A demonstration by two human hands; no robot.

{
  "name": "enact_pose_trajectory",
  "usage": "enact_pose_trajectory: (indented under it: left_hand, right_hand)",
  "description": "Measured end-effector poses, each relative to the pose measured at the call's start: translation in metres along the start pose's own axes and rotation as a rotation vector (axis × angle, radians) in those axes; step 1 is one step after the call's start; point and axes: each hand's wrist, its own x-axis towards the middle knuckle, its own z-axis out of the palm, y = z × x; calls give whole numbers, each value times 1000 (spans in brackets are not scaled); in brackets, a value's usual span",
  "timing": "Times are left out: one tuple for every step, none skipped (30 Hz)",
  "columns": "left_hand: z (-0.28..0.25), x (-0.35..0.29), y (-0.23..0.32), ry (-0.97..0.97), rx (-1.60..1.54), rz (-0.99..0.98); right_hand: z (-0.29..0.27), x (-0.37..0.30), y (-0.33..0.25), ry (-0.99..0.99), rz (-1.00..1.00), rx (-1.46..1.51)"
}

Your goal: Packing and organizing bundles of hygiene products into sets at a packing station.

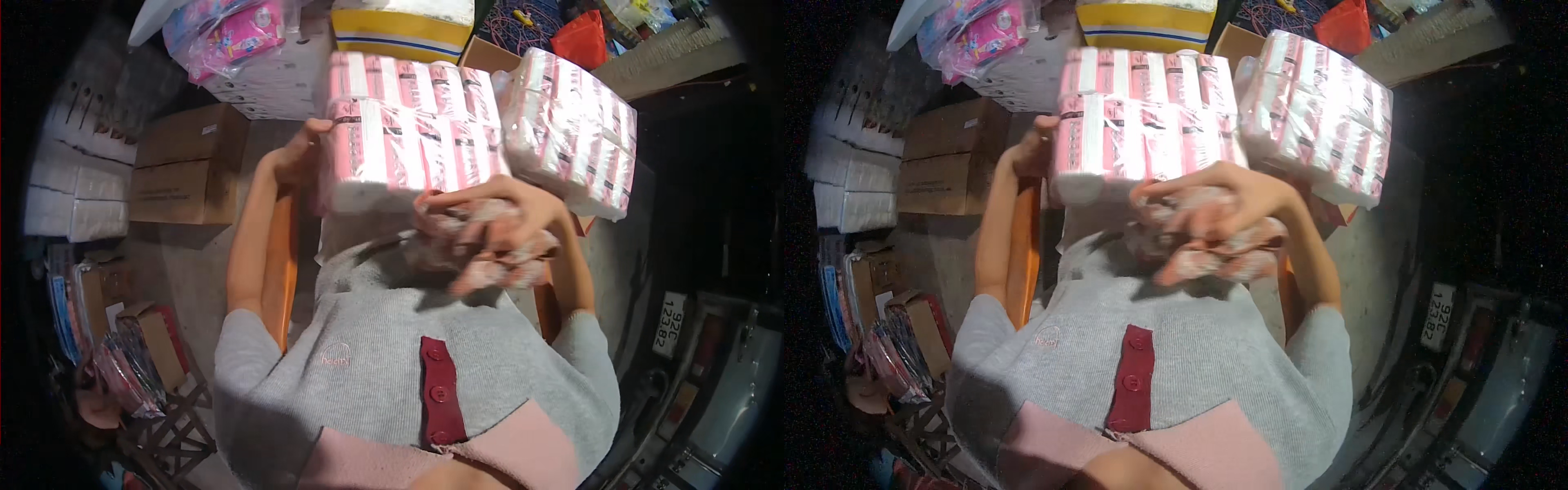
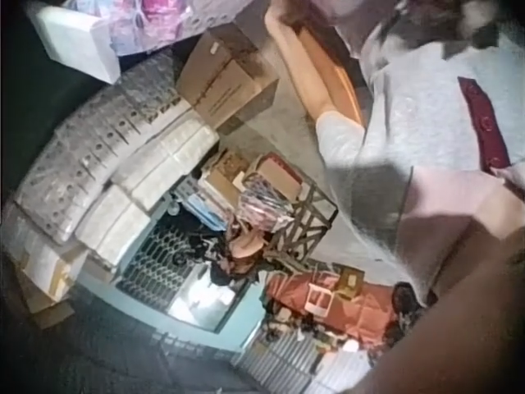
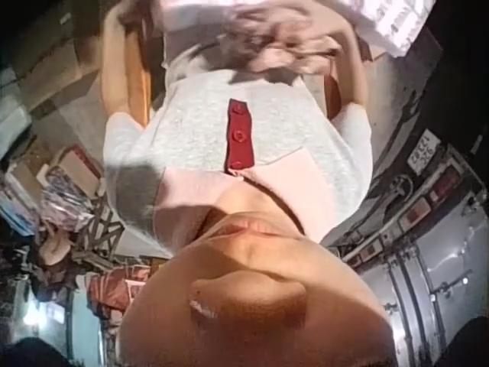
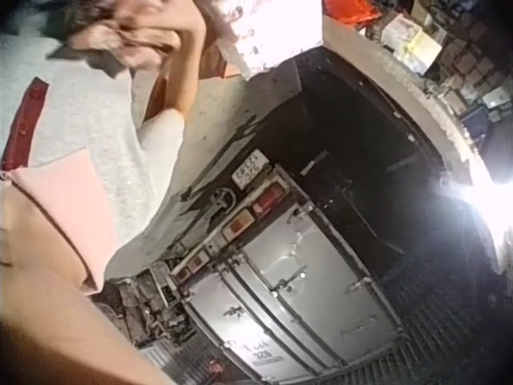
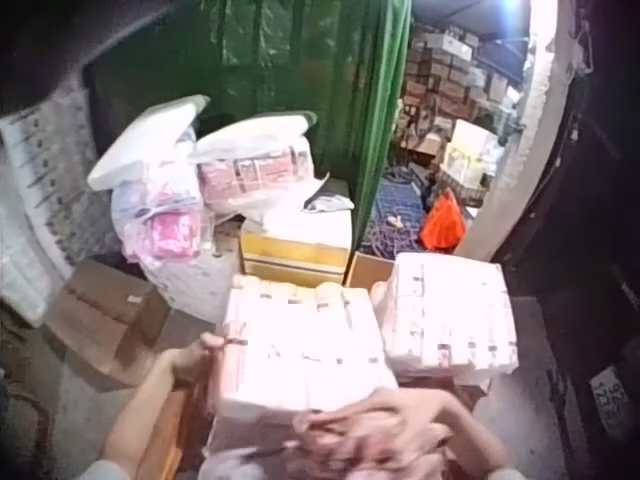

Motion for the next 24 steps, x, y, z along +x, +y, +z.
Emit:
enact_pose_trajectory:
  left_hand:
    - [7, -3, 5, 26, 134, -85]
    - [10, -9, 11, 55, 271, -174]
    - [-29, 1, -10, 11, 316, -299]
    - [-25, 5, -14, -53, 262, -205]
    - [-24, 6, -11, -55, 219, -136]
    - [-17, 9, -7, -60, 175, -66]
    - [-11, 14, -7, -57, 174, -67]
    - [-5, 20, -7, 111, 112, 83]
    - [-1, 24, -8, 281, 45, 234]
    - [-4, 27, -10, 281, 41, 234]
    - [-9, 33, -13, 440, 57, 291]
    - [-11, 40, -11, 590, 79, 346]
    - [-2, 33, -5, 561, 43, 347]
    - [5, 26, 2, 562, 44, 343]
    - [12, 18, 6, 469, 62, 320]
    - [15, 14, 7, 376, 80, 299]
    - [13, 14, 4, 379, 79, 297]
    - [10, 16, 4, 374, 54, 271]
    - [7, 16, 5, 371, 29, 245]
    - [5, 15, 6, 367, 31, 245]
    - [4, 13, 7, 296, 76, 210]
    - [4, 10, 8, 226, 120, 174]
    - [3, 5, 12, 225, 202, 111]
    - [0, 6, 9, 228, 203, 113]
  right_hand:
    - [3, 22, 4, -29, 7, -49]
    - [9, 38, 6, -30, 123, -135]
    - [16, 56, 8, -78, 129, -108]
    - [20, 64, 12, -105, 143, -75]
    - [20, 66, 14, -105, 140, -75]
    - [19, 64, 16, -71, 88, -9]
    - [19, 63, 18, -40, 34, 59]
    - [18, 61, 18, -40, 34, 60]
    - [17, 55, 18, -10, 38, 60]
    - [16, 50, 16, 21, 43, 58]
    - [18, 43, 10, 73, 38, 58]
    - [16, 35, 0, 82, 41, 56]
    - [15, 28, -10, 190, 74, -72]
    - [12, 22, -21, 298, 108, -201]
    - [11, 16, -38, 404, 116, -261]
    - [9, 11, -48, 510, 122, -322]
    - [7, 6, -48, 654, 51, -408]
    - [4, 2, -50, 805, -21, -499]
    - [6, -3, -57, 888, 10, -513]
    - [7, -2, -54, 989, -60, -635]
    - [9, -3, -52, 1018, 6, -632]
    - [13, -4, -50, 1046, 71, -628]
    - [18, -4, -40, 1011, 102, -593]
    - [25, -4, -30, 977, 130, -559]
